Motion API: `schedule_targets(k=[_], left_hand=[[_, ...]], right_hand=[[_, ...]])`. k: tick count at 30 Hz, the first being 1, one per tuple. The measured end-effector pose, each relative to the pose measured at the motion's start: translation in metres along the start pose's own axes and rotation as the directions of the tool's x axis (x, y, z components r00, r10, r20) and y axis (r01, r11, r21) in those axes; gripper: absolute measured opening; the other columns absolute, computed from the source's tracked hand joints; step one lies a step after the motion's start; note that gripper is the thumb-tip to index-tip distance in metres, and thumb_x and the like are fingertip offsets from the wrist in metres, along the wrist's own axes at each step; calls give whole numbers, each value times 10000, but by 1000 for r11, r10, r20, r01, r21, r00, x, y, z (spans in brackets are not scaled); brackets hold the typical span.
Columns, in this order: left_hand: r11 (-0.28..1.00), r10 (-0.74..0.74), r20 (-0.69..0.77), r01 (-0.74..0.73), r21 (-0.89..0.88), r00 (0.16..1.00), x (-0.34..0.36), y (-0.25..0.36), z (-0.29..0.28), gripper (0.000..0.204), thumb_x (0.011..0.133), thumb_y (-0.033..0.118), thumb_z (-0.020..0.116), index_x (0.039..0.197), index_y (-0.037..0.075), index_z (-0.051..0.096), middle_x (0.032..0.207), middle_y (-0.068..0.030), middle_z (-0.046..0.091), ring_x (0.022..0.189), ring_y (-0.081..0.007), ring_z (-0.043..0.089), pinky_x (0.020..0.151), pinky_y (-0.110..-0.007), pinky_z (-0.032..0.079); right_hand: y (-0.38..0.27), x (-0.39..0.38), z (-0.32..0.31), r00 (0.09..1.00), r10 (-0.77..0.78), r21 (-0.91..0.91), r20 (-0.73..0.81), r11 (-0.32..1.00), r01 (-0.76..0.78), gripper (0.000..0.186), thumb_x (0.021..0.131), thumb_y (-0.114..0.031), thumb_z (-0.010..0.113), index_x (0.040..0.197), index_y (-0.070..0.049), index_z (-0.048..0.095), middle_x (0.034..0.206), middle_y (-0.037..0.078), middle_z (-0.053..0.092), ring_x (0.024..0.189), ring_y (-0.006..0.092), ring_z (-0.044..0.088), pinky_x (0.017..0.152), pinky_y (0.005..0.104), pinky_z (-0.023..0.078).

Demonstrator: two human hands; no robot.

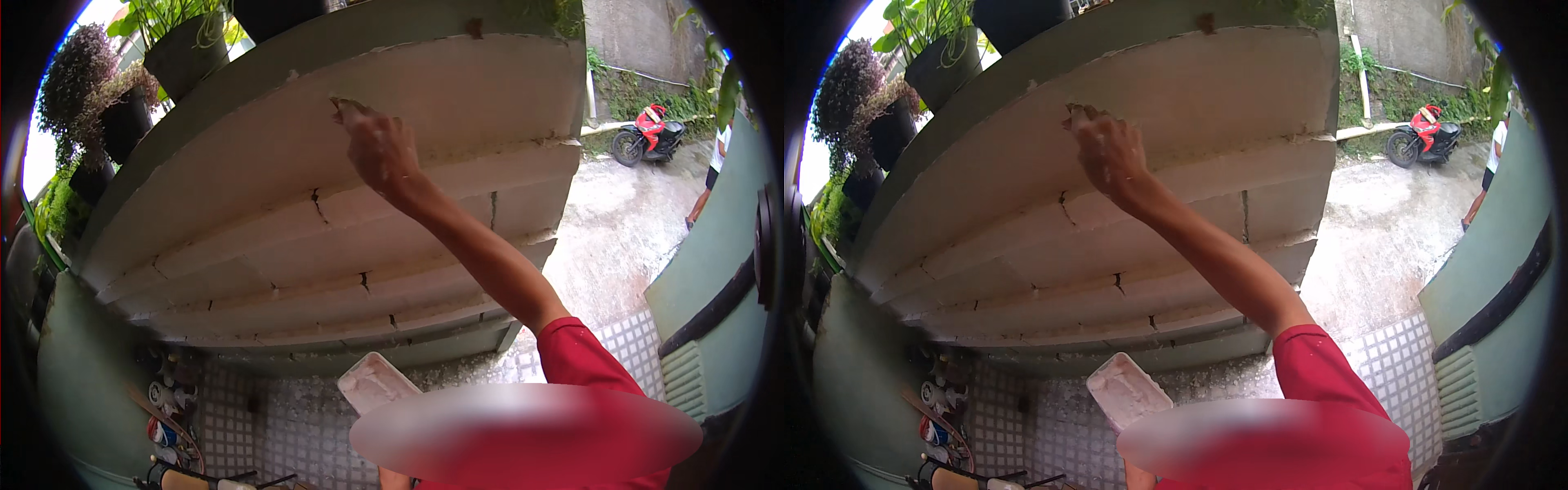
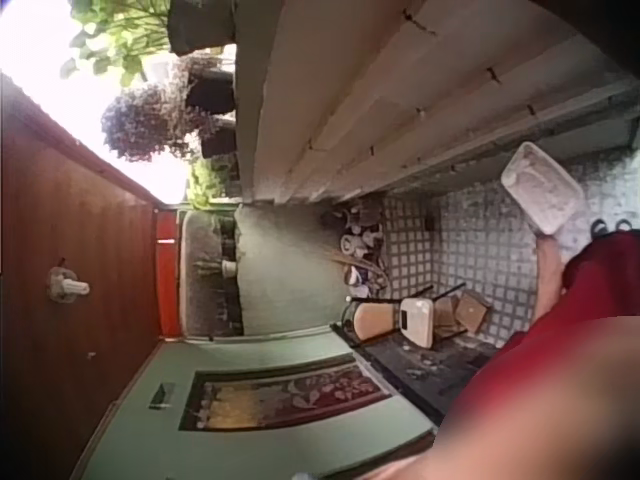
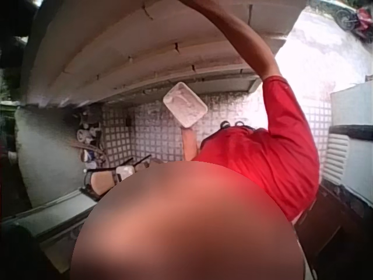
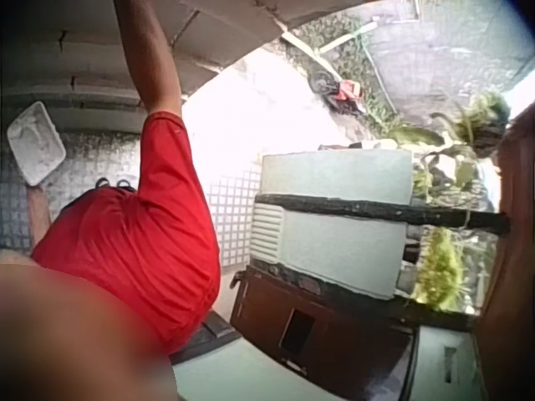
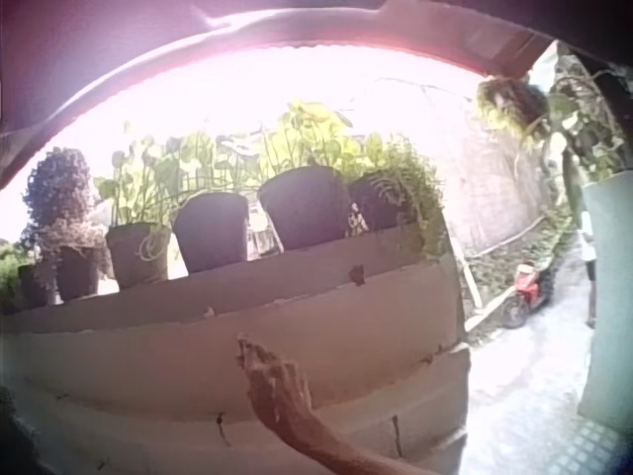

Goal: Applying putty or filler to cracks in a wall using a putty knife.

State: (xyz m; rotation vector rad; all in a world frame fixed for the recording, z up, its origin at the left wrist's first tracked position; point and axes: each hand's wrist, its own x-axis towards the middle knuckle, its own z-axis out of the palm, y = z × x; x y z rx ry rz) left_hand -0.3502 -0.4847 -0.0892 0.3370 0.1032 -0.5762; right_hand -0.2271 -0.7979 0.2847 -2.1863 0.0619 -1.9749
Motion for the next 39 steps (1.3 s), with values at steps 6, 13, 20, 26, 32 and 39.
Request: schedule_targets(k=[6, 13, 20, 26, 32, 39], left_hand=[[999, -1, -7, 1, -48, 1000, 0, -11, 1, 645, 920, 581, 465, 1433, 190, 448, 1419, -106, 501, 1265, -408, 488, 1050, -631, 374], [999, -9, 11, 10, -41, 1000, -16, -34, 16, 656, 923, 582, 460, 1451, 193, 425, 1444, -104, 478, 1283, -411, 472, 1055, -636, 365], [999, -1, 201, -9, 52, 980, -4, -56, 39, 664, 938, 573, 436, 1494, 221, 351, 1515, -40, 393, 1369, -334, 392, 1106, -574, 338], [977, -18, 397, 100, -186, 918, 5, -51, 93, 688, 930, 614, 450, 1456, 173, 400, 1424, -61, 494, 1268, -312, 511, 1050, -527, 436], [988, -107, 320, 137, -73, 941, 30, -45, 109, 761, 920, 658, 451, 1462, 127, 383, 1427, -95, 481, 1272, -303, 502, 1065, -502, 427], [952, -277, 352, 304, -24, 894, 35, -33, 128, 829, 915, 701, 404, 1483, 100, 344, 1449, -127, 450, 1289, -315, 484, 1086, -495, 405]], right_hand=[[82, 20, -114, 947, 276, -273, -162, 910, -312, 231, 962, -177, 469, 922, -103, 683, 709, 167, 671, 633, 396, 626, 588, 546, 486], [75, 18, -70, 966, 253, -187, -51, 948, -259, 258, 884, -119, 489, 1040, -147, 692, 1096, 216, 651, 880, 353, 669, 746, 503, 526], [24, -23, -70, 998, -18, 273, 61, 962, 0, 265, 918, -192, 564, 1148, -135, 685, 836, 247, 663, 710, 376, 660, 661, 399, 531], [-12, -114, -160, 606, 259, 431, 752, 503, -749, 269, 904, -188, 647, 1015, 55, 677, 859, 80, 700, 757, 124, 626, 696, 283, 505], [-44, -190, -165, 242, 492, 106, 836, 287, -952, 191, 893, -129, 659, 935, 58, 669, 803, 62, 687, 683, 102, 597, 627, 255, 496], [-70, -214, -139, 192, 517, -1, 834, 350, -937, 285, 843, -187, 618, 1008, 43, 657, 847, 144, 689, 759, 205, 625, 741, 352, 492]])
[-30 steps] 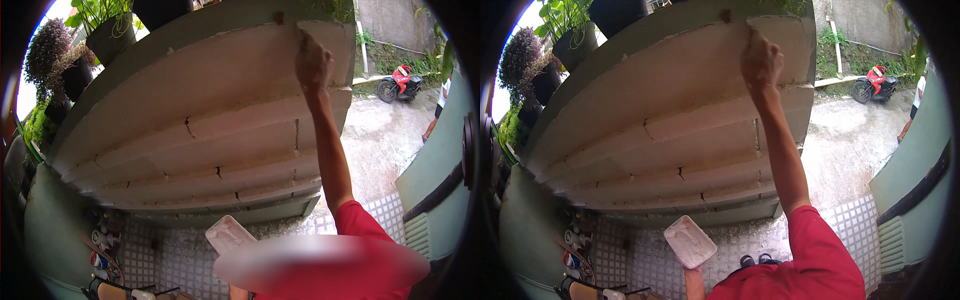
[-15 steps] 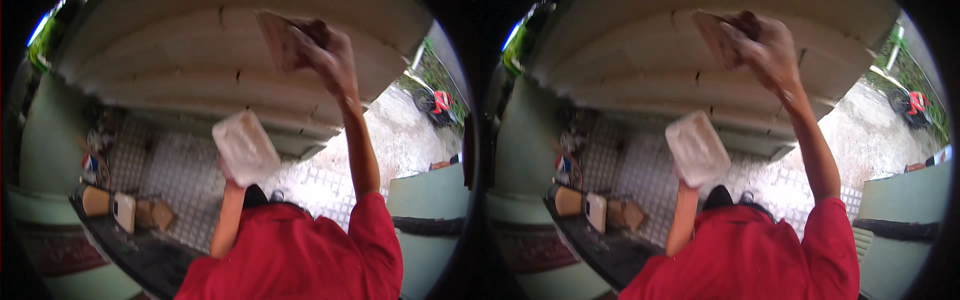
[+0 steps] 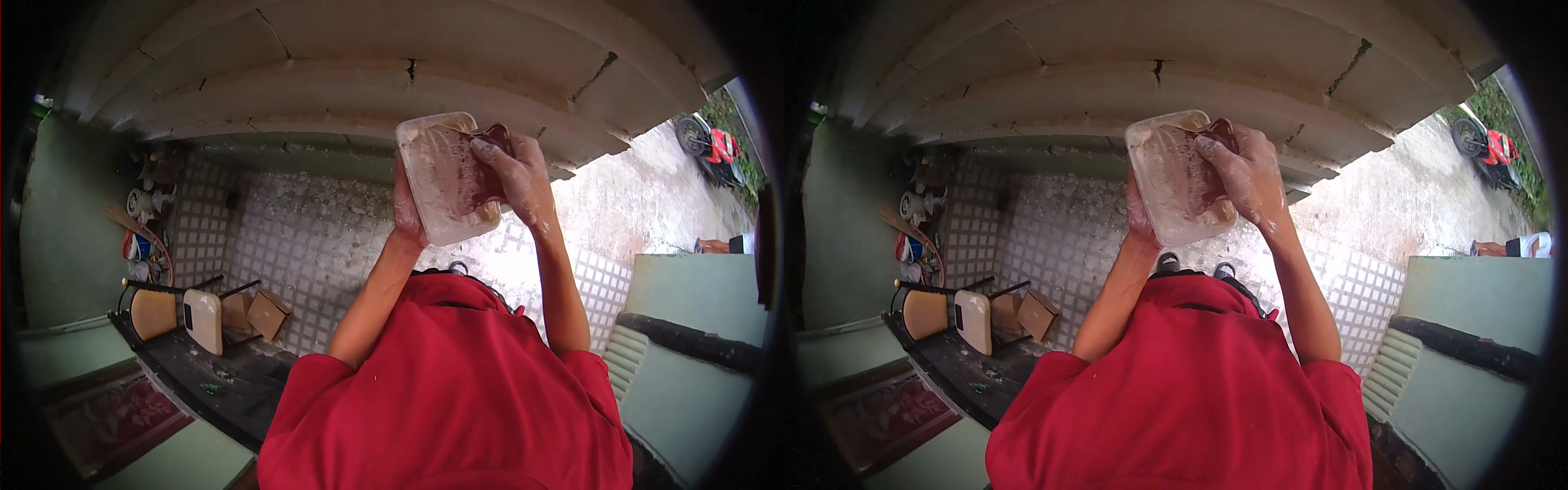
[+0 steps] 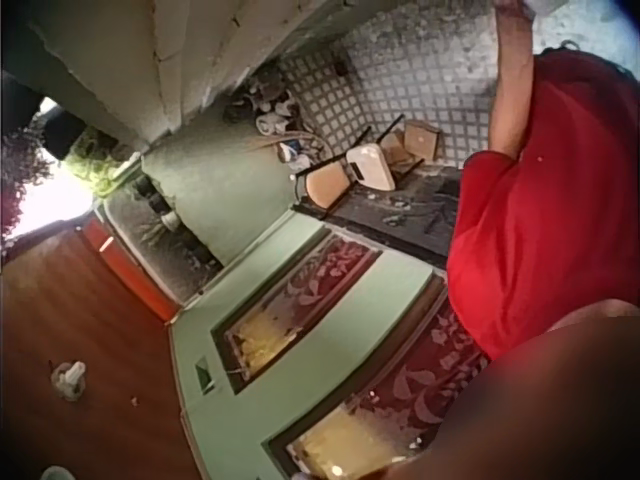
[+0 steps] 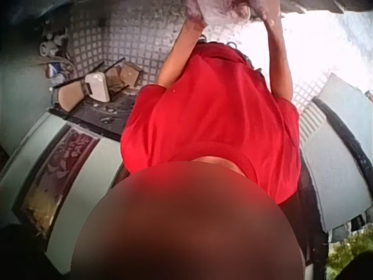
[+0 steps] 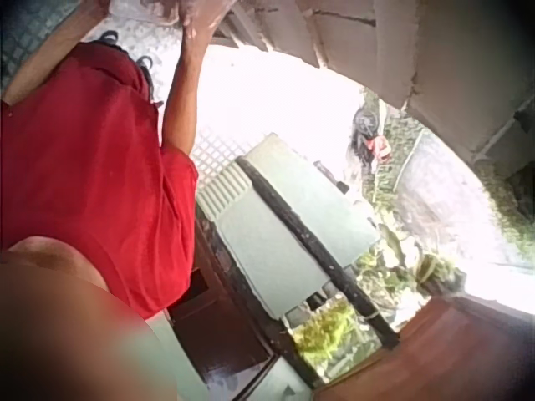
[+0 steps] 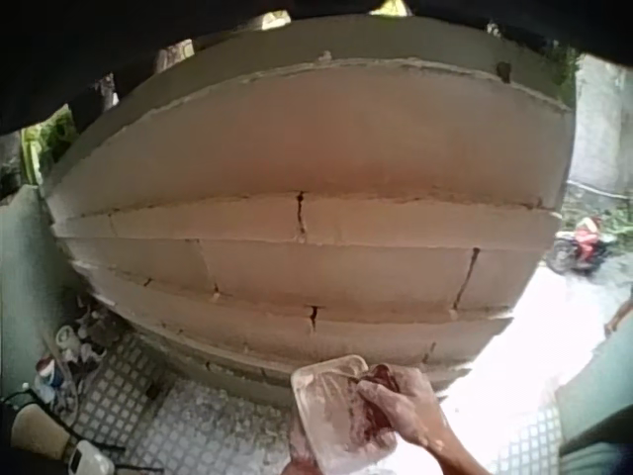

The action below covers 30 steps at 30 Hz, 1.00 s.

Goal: Applying putty or filler to cracks in a wall using a putty knife.

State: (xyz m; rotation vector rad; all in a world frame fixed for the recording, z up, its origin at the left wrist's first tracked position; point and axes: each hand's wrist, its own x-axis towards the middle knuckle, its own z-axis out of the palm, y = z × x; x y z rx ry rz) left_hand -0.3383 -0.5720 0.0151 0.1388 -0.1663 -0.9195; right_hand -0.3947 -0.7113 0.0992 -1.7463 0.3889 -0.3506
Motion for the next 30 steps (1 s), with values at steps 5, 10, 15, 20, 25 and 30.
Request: schedule_targets(k=[5, 10, 15, 20, 25, 30], left_hand=[[998, -47, 1, 47, -35, 999, -3, 21, -17, 832, 921, 712, 368, 1478, 95, 345, 1442, -127, 457, 1274, -308, 499, 1081, -474, 416], [995, -80, -6, 80, -64, 997, -3, 40, -23, 749, 959, 658, 348, 1457, 99, 374, 1399, -114, 495, 1240, -276, 529, 1062, -447, 440], [984, -168, -46, 165, -65, 985, -8, 59, -47, 671, 995, 601, 333, 1421, 91, 422, 1356, -100, 535, 1209, -242, 556, 1045, -418, 459], [974, -226, -62, 225, -20, 972, -13, 78, -55, 687, 988, 614, 340, 1411, 82, 434, 1345, -106, 543, 1203, -245, 560, 1040, -422, 463], [958, -248, -4, 245, -151, 969, -17, 86, -54, 767, 948, 678, 357, 1434, 86, 404, 1375, -125, 519, 1239, -283, 534, 1051, -468, 448], [980, -193, -132, 197, 22, 972, -13, 89, -48, 854, 899, 744, 371, 1463, 102, 366, 1403, -133, 493, 1257, -309, 517, 1070, -496, 427]], right_hand=[[-1, 15, 23, 999, 22, -55, 33, 998, -20, 277, 854, -174, 602, 1005, 55, 647, 877, 187, 689, 775, 269, 643, 758, 382, 494], [-13, 17, 50, 971, -236, -232, 41, 943, 239, 259, 856, -136, 585, 1014, 64, 634, 942, 249, 671, 810, 408, 637, 772, 417, 500], [-8, 25, 71, 919, -354, -377, 174, 838, 394, 269, 854, -138, 594, 1026, 64, 636, 935, 257, 664, 854, 427, 635, 772, 427, 506], [-7, 26, 81, 932, -272, -377, 238, 859, 347, 261, 848, -144, 604, 996, 66, 650, 884, 253, 665, 842, 434, 633, 751, 424, 511], [10, 21, 76, 996, 42, -148, 79, 988, -30, 268, 859, -163, 620, 977, 72, 669, 832, 183, 696, 734, 261, 664, 720, 364, 512], [12, 20, 84, 985, 131, -67, -111, 988, -139, 288, 851, -184, 620, 983, 67, 672, 801, 165, 689, 697, 218, 633, 707, 359, 505]])
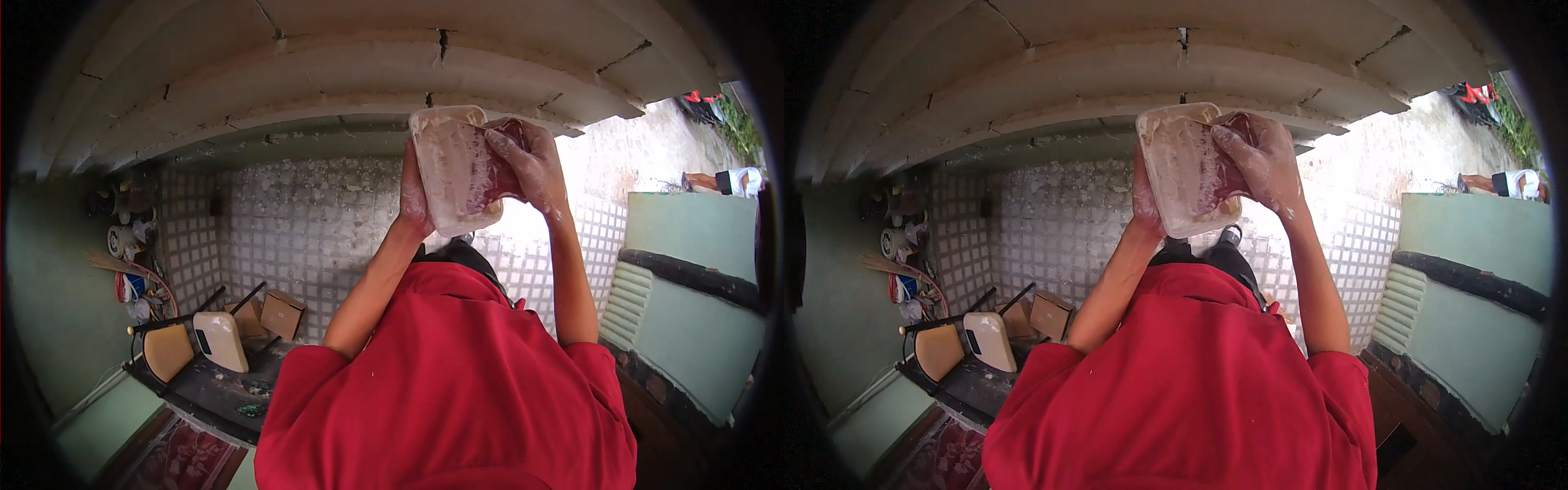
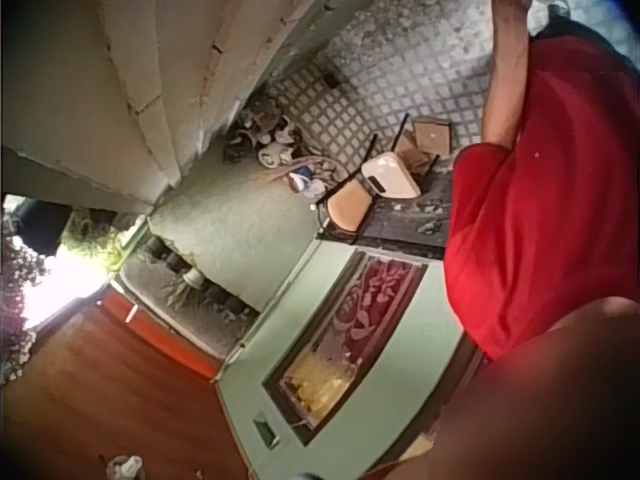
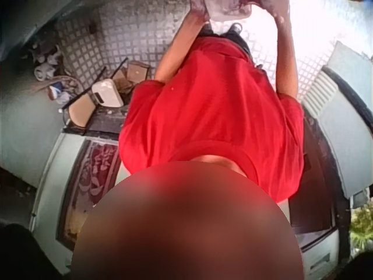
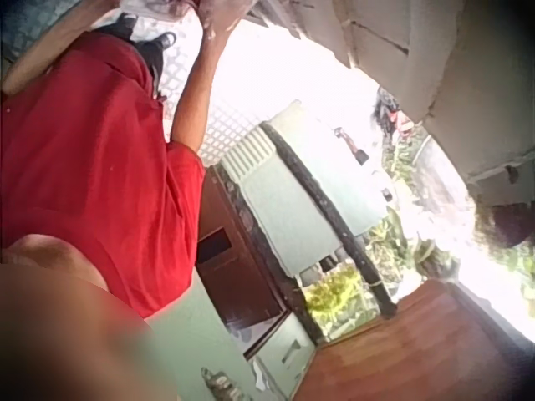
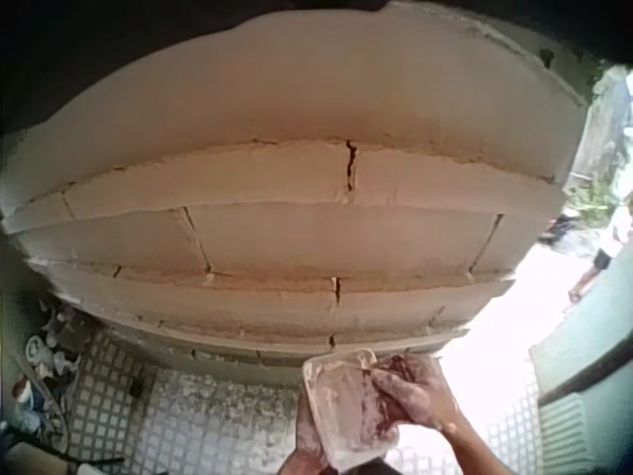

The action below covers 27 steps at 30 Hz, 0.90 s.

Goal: Applying putty or filler to cracks in a wall using a putty knife.

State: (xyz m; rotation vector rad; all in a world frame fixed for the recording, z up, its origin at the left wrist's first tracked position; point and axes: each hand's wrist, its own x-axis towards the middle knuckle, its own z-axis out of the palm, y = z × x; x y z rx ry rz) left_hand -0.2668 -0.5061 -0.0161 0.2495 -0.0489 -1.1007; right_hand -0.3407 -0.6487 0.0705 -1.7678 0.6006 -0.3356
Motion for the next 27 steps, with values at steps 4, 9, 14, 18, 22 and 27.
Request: schedule_targets(k=[4, 9, 14, 18, 22, 27], left_hand=[[976, -37, 176, 73, -205, 984, 4, 5, -5, 846, 907, 742, 352, 1465, 106, 357, 1405, -139, 488, 1249, -310, 520, 1063, -500, 431], [995, -67, 105, 75, -68, 992, 9, 3, -2, 848, 909, 745, 336, 1454, 97, 367, 1404, -146, 485, 1241, -305, 526, 1050, -490, 444], [989, -130, 137, 138, -51, 982, 16, 1, -11, 847, 913, 741, 332, 1443, 81, 376, 1391, -142, 500, 1223, -295, 542, 1034, -470, 463], [990, -132, 125, 136, -29, 983, 23, -7, 5, 829, 920, 726, 348, 1431, 76, 394, 1358, -131, 530, 1180, -285, 573, 1009, -455, 485], [988, -148, 119, 141, 70, 982, 30, -13, 5, 825, 915, 724, 373, 1418, 71, 413, 1326, -127, 552, 1150, -276, 590, 988, -445, 501], [992, -69, 51, 63, 110, 996, 41, -31, 0, 863, 896, 747, 382, 1401, 49, 426, 1291, -143, 574, 1118, -274, 612, 956, -435, 527]], right_hand=[[5, -5, 7, 998, 24, -222, 63, 975, -9, 339, 817, -246, 622, 941, 69, 642, 776, 218, 653, 677, 321, 612, 720, 414, 490], [13, -2, -6, 981, -11, -236, 191, 970, 57, 367, 816, -275, 638, 943, 70, 636, 769, 213, 655, 673, 316, 609, 718, 419, 487], [18, 0, -14, 966, 9, -89, 260, 996, 15, 349, 830, -262, 679, 956, 61, 643, 786, 142, 672, 687, 197, 603, 704, 363, 494], [41, 6, -24, 967, 32, 7, 253, 999, -34, 304, 847, -223, 686, 957, 58, 649, 821, 90, 673, 726, 153, 596, 707, 329, 497], [56, 8, -26, 958, 48, 252, 283, 960, -123, 261, 860, -155, 693, 997, 61, 644, 870, 58, 669, 748, 120, 597, 706, 288, 507], [57, 9, -35, 935, 45, 407, 352, 892, -196, 231, 871, -85, 682, 1038, 66, 632, 892, 51, 672, 756, 91, 605, 699, 260, 517]])
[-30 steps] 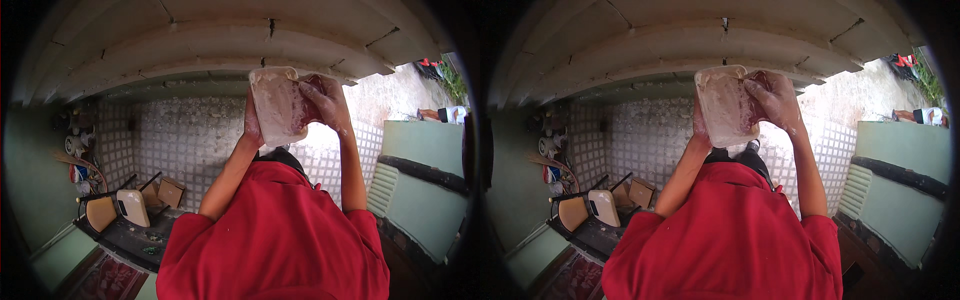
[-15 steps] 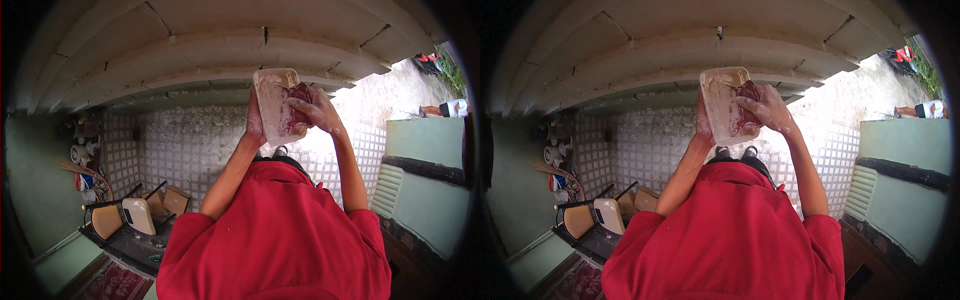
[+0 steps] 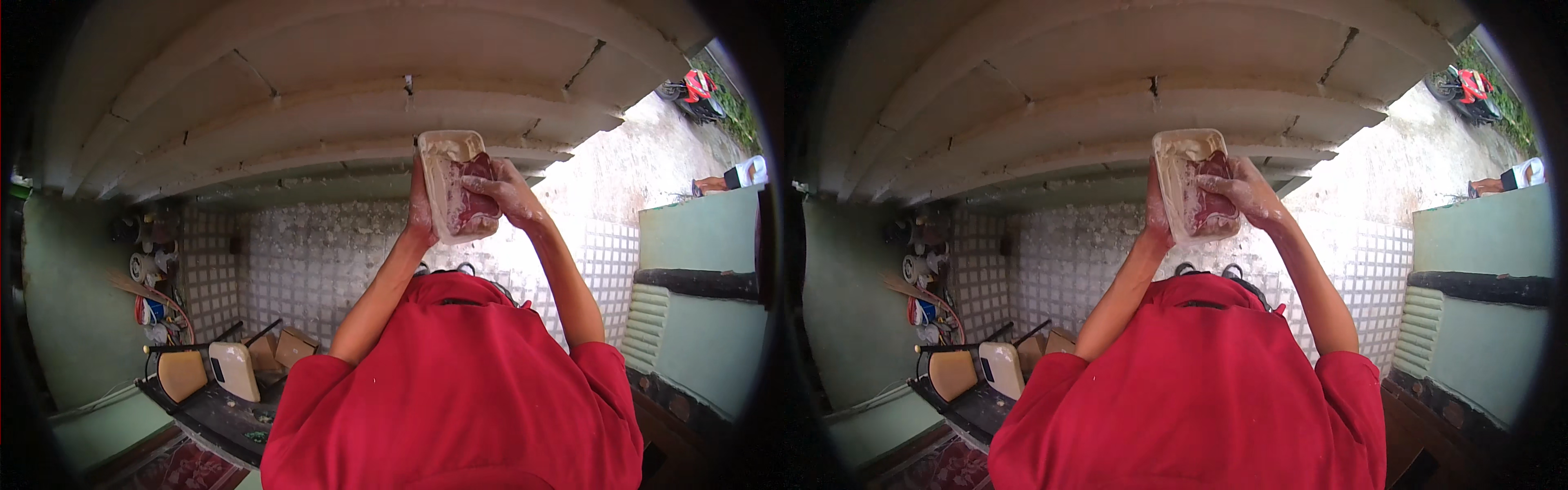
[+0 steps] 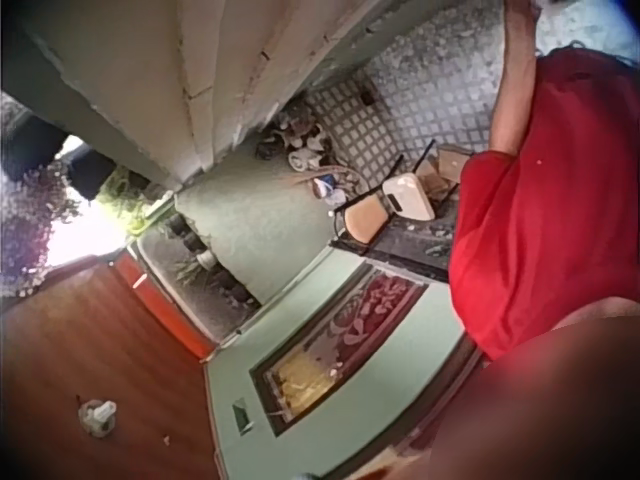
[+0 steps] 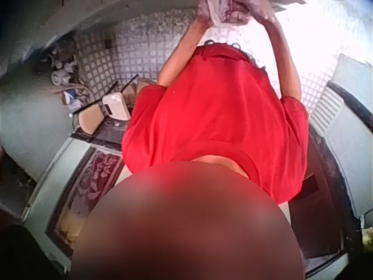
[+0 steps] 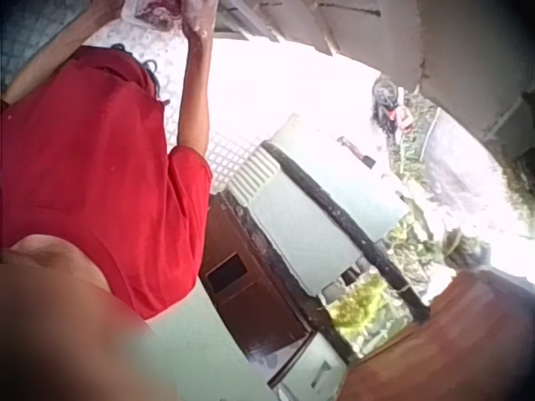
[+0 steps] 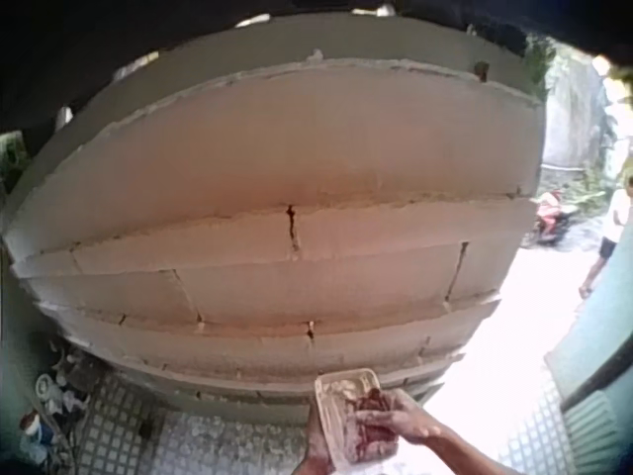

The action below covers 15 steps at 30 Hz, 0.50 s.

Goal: Applying putty or filler to cracks in a wall using a putty knife.

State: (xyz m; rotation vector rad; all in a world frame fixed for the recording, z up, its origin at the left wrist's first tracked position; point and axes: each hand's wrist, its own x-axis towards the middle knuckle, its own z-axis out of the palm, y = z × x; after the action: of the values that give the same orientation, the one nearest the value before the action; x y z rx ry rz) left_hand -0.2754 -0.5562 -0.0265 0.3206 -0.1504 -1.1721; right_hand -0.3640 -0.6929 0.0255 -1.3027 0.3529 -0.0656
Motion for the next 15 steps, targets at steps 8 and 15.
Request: schedule_targets(k=[8, 15], left_hand=[[997, -35, 45, 38, -60, 998, 18, -12, 16, 898, 880, 755, 404, 1407, 29, 408, 1296, -183, 559, 1120, -300, 613, 956, -467, 531], [997, 26, 17, -25, -69, 1000, 34, -10, 24, 851, 892, 731, 421, 1425, 68, 406, 1329, -156, 549, 1192, -296, 565, 1015, -491, 474]], right_hand=[[4, -5, -22, 998, 66, 309, -10, 949, -60, 175, 909, -40, 632, 1060, 45, 606, 955, 82, 678, 802, 132, 672, 753, 286, 577], [-23, -3, -46, 998, 32, 362, -56, 932, -10, 146, 937, -69, 614, 1051, 23, 607, 966, 79, 677, 809, 128, 683, 740, 280, 590]])
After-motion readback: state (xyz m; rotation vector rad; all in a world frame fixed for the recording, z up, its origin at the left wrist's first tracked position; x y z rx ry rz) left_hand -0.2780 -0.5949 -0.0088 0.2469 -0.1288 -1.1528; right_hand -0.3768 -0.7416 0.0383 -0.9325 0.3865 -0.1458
